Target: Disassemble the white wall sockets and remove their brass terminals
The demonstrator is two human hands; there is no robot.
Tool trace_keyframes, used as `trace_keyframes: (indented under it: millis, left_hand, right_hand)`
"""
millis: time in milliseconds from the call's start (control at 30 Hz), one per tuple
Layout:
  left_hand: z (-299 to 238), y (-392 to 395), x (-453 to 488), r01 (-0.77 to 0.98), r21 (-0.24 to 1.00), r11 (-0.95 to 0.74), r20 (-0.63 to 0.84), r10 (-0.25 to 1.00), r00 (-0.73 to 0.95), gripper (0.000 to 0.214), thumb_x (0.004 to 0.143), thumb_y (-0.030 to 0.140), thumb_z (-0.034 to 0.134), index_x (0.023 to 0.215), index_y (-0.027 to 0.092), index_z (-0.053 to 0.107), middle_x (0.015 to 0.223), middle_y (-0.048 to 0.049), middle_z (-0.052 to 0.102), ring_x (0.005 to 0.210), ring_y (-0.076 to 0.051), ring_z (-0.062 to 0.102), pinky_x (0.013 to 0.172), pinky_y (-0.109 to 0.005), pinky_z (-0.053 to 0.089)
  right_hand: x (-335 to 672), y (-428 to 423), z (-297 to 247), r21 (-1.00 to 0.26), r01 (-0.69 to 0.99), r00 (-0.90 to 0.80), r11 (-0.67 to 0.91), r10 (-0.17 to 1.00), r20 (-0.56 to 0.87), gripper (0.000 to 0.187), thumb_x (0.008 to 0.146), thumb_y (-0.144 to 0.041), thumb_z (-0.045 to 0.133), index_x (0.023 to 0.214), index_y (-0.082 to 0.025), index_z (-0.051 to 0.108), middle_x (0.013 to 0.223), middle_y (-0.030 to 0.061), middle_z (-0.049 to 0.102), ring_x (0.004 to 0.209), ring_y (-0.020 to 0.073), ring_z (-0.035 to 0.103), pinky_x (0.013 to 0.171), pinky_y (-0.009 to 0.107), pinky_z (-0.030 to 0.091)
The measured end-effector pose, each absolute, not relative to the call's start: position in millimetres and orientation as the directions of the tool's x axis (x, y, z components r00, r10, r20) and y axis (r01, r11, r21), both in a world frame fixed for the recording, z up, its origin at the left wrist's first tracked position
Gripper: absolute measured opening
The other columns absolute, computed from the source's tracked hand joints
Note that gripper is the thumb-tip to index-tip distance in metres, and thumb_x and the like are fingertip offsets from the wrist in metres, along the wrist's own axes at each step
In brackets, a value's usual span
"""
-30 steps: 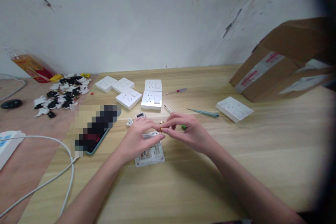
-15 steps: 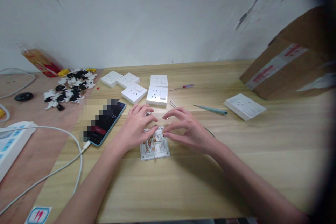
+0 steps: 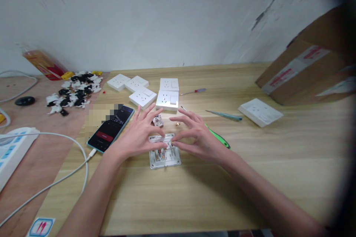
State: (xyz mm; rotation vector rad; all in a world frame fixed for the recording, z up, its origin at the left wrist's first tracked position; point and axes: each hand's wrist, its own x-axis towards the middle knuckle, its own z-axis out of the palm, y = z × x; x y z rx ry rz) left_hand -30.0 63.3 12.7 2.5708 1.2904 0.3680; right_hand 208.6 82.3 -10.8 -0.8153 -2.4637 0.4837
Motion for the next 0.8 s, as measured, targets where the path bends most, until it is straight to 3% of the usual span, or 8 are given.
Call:
trace_keyframes:
  millis: [200, 433, 800]
  left_hand:
    - [15.4, 62.5, -33.0, 0.747, 0.348, -0.566, 0.087, 0.813, 0.575, 0.029, 0.073, 0.054, 0.072, 0.088, 0.030, 0.075, 0.153, -0.0007, 0.032, 0.145, -0.035, 0.015, 0.113, -0.066, 0.005]
    - [10.1, 62.6, -32.0, 0.721, 0.368, -0.587, 0.125, 0.800, 0.587, 0.020, 0.076, 0.048, 0.072, 0.085, 0.030, 0.074, 0.151, 0.0002, 0.035, 0.144, -0.034, 0.018, 0.113, -0.067, 0.007]
    - [9.6, 63.2, -30.2, 0.722, 0.348, -0.598, 0.105, 0.791, 0.603, 0.020, 0.079, 0.048, 0.069, 0.086, 0.031, 0.074, 0.151, -0.0017, 0.036, 0.144, -0.033, 0.019, 0.112, -0.066, 0.009]
  right_hand:
    - [208.5, 82.2, -8.5, -0.469, 0.477, -0.705, 0.743, 0.642, 0.301, 0.009, 0.083, -0.037, 0.066, 0.085, -0.035, 0.074, 0.137, -0.0021, 0.054, 0.143, 0.0261, 0.023, 0.112, 0.058, 0.020]
    - [208.1, 81.2, -8.8, -0.462, 0.457, -0.711, 0.760, 0.624, 0.323, 0.008, 0.083, -0.035, 0.067, 0.086, -0.035, 0.074, 0.134, -0.0012, 0.055, 0.141, 0.0269, 0.027, 0.111, 0.059, 0.021]
    - [210.8, 86.1, -6.2, -0.461, 0.529, -0.612, 0.712, 0.697, 0.374, 0.010, 0.084, -0.034, 0.065, 0.082, -0.031, 0.075, 0.127, 0.0024, 0.060, 0.135, 0.0278, 0.035, 0.108, 0.059, 0.026]
